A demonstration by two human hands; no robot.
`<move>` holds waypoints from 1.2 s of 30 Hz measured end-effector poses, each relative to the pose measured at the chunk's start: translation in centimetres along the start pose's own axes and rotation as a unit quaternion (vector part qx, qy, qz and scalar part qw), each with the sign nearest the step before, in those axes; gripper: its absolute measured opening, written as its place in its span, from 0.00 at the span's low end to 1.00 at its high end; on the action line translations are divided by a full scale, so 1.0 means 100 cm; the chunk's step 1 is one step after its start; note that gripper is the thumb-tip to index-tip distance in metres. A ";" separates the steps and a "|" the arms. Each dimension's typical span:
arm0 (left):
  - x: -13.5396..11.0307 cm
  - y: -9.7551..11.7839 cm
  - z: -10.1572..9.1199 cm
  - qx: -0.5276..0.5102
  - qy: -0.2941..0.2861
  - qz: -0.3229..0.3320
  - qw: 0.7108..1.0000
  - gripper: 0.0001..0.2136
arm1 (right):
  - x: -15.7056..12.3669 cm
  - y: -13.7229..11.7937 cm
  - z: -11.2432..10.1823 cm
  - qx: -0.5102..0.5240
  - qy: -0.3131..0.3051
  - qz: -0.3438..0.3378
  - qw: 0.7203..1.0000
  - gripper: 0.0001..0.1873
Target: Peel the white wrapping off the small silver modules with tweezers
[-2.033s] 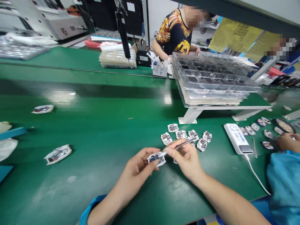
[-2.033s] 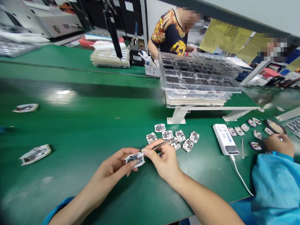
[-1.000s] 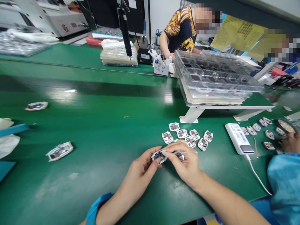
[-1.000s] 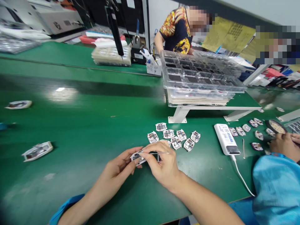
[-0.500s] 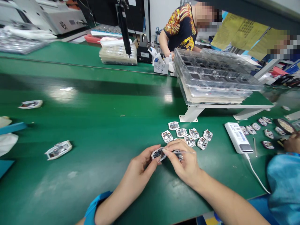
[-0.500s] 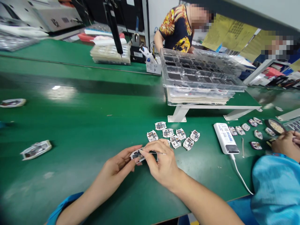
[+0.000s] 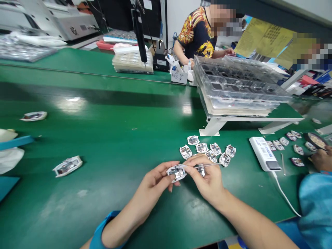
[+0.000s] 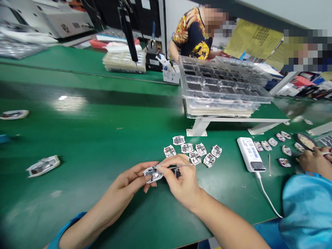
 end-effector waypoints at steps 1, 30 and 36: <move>-0.001 0.000 0.000 -0.008 0.001 -0.001 1.000 0.18 | 0.000 0.001 0.000 0.029 -0.003 0.015 0.999 0.04; -0.005 0.005 0.004 0.082 -0.019 0.046 0.995 0.12 | 0.003 0.017 0.005 0.135 0.008 0.233 0.963 0.10; -0.004 0.008 0.005 0.087 -0.035 0.056 0.994 0.11 | 0.004 0.016 0.004 0.145 0.011 0.236 0.961 0.14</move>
Point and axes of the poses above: each hand's wrist, its own x-axis towards the middle knuckle, its own z-axis out of the palm, y = z × x, the point moved 3 cm from there along x, towards the middle knuckle, and after that the axes turned 1 degree about -y, right-handed, at the moved point
